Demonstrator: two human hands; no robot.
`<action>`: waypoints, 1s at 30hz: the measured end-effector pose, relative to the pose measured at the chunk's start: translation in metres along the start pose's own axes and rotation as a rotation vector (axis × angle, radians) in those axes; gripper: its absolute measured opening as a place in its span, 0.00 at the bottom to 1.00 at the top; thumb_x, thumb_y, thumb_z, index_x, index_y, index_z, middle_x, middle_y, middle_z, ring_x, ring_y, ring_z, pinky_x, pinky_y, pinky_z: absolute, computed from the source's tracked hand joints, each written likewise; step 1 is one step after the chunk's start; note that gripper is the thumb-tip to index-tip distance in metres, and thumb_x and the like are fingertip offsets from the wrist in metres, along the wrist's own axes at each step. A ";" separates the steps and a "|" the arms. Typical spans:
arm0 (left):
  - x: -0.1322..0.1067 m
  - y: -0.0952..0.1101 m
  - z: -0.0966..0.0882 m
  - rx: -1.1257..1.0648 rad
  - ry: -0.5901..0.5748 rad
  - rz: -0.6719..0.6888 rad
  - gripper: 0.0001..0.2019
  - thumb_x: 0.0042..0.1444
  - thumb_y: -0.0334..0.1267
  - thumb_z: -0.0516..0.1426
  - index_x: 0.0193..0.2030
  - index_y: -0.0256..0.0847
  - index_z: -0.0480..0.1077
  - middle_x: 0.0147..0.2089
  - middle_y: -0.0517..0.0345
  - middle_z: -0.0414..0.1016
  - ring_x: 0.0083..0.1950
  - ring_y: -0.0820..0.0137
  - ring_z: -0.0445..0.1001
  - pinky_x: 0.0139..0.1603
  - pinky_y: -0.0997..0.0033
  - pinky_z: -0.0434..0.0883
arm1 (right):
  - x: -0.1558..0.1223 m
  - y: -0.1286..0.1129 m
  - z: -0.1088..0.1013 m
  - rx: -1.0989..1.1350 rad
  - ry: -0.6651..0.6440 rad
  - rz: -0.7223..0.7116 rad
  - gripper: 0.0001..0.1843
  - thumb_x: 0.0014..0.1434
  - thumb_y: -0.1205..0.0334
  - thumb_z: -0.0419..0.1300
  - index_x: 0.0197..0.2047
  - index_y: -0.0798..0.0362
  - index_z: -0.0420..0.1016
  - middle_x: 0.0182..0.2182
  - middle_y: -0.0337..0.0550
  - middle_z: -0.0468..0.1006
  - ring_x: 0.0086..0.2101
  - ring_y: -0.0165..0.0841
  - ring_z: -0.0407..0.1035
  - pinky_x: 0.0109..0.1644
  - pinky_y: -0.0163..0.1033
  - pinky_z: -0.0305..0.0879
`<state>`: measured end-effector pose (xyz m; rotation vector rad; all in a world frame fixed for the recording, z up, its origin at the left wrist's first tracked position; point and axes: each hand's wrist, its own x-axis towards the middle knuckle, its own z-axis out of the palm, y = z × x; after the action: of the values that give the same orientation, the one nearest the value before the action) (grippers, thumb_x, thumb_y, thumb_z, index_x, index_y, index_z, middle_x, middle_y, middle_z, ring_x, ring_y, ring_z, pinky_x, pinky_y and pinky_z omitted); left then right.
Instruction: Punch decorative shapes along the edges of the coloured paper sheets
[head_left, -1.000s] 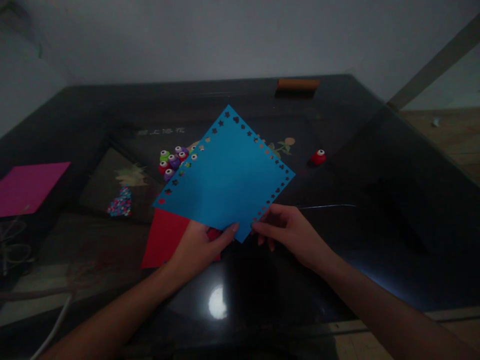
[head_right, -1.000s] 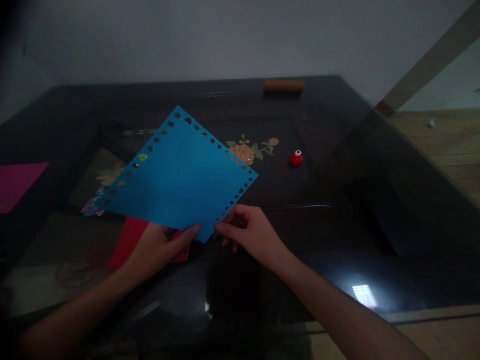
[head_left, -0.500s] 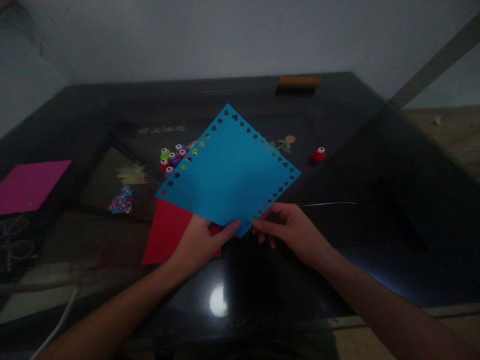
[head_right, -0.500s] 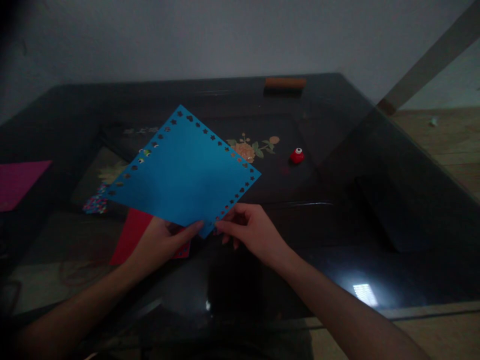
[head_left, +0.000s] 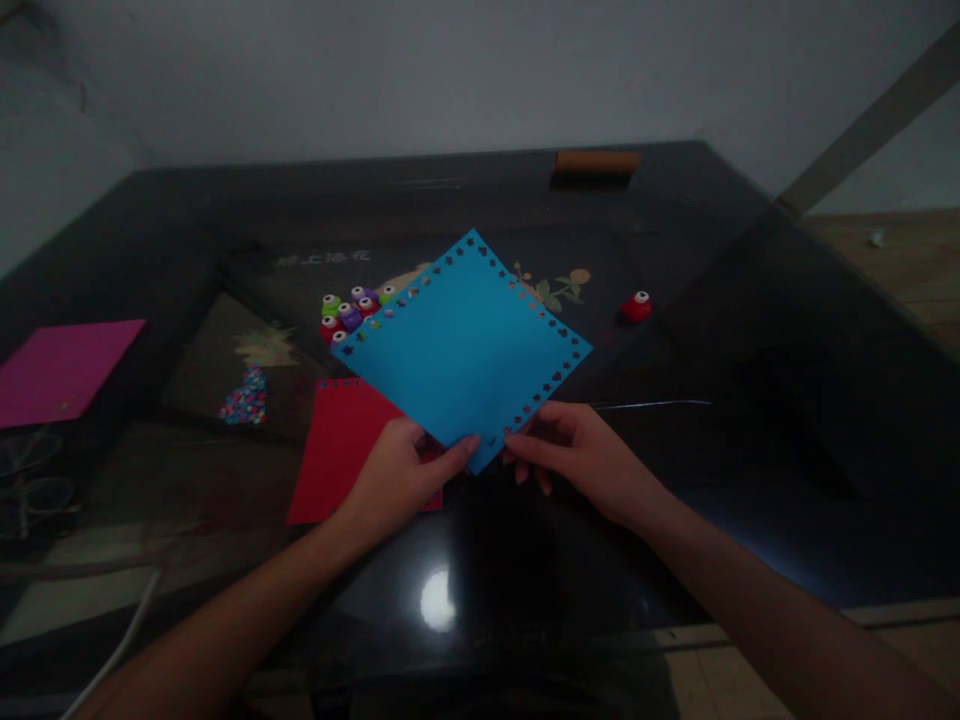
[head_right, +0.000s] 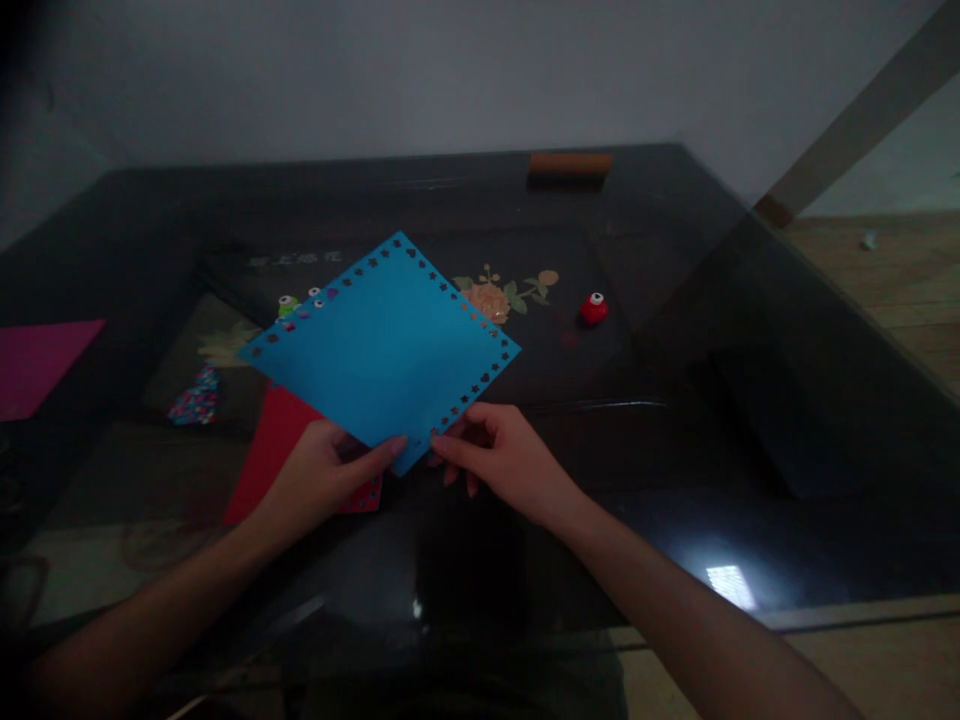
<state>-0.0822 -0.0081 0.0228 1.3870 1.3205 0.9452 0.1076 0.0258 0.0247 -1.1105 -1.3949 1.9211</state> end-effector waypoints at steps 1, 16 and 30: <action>0.000 0.000 0.000 0.013 0.000 -0.010 0.08 0.51 0.40 0.59 0.34 0.37 0.73 0.35 0.52 0.81 0.36 0.61 0.79 0.38 0.61 0.76 | 0.000 0.001 0.000 -0.001 -0.004 -0.002 0.10 0.51 0.58 0.65 0.29 0.56 0.72 0.26 0.40 0.76 0.23 0.25 0.68 0.19 0.28 0.60; 0.005 0.007 -0.013 -0.030 0.404 0.201 0.25 0.55 0.36 0.57 0.58 0.46 0.55 0.20 0.71 0.61 0.20 0.75 0.61 0.21 0.76 0.61 | 0.005 0.004 0.004 0.020 0.061 -0.028 0.11 0.54 0.56 0.62 0.29 0.56 0.70 0.25 0.40 0.75 0.21 0.24 0.66 0.19 0.29 0.60; -0.004 0.009 -0.001 0.618 0.074 0.370 0.03 0.57 0.35 0.54 0.34 0.40 0.68 0.24 0.65 0.62 0.25 0.74 0.64 0.27 0.76 0.62 | 0.005 -0.001 0.016 -0.112 0.122 -0.091 0.15 0.50 0.52 0.65 0.25 0.55 0.70 0.18 0.35 0.71 0.18 0.25 0.63 0.19 0.31 0.60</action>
<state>-0.0816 -0.0119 0.0318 2.1421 1.5141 0.8623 0.0914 0.0216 0.0264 -1.1741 -1.4742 1.7009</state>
